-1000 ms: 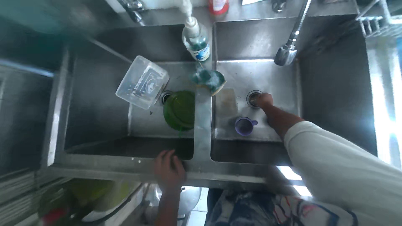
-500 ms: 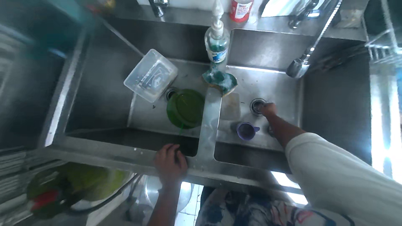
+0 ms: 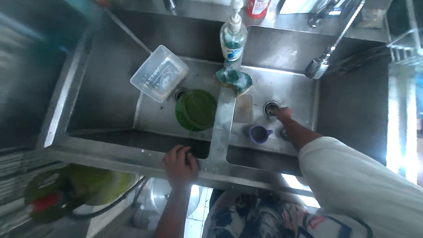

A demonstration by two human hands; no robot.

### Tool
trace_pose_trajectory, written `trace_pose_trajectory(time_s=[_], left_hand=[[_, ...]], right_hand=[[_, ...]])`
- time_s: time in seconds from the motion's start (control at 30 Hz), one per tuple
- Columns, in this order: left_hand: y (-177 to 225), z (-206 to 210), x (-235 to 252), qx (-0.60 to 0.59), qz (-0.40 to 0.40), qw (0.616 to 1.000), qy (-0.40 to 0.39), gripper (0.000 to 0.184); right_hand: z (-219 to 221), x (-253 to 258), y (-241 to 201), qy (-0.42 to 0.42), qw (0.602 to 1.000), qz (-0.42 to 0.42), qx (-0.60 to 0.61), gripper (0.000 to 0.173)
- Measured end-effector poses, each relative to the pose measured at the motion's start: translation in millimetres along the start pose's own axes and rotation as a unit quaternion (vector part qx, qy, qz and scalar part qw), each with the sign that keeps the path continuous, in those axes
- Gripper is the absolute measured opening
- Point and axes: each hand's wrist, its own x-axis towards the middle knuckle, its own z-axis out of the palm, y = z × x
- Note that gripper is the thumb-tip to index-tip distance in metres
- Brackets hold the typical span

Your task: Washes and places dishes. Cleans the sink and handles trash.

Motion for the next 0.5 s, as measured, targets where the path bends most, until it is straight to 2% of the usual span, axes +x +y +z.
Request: trace_pose_trajectory(time_s=[0.33, 0.5], left_hand=[[0.3, -2.2, 0.9, -0.015, -0.005, 1.0, -0.007, 0.037], [-0.9, -1.3, 0.4, -0.022, -0.009, 1.0, -0.017, 0.038]], right_hand=[[-15.5, -31.2, 9.5, 0.044, 0.996, 0.012, 0.077, 0.04], [-15.4, -43.3, 21.5, -0.013, 0.998, 0.001, 0.057, 0.038]])
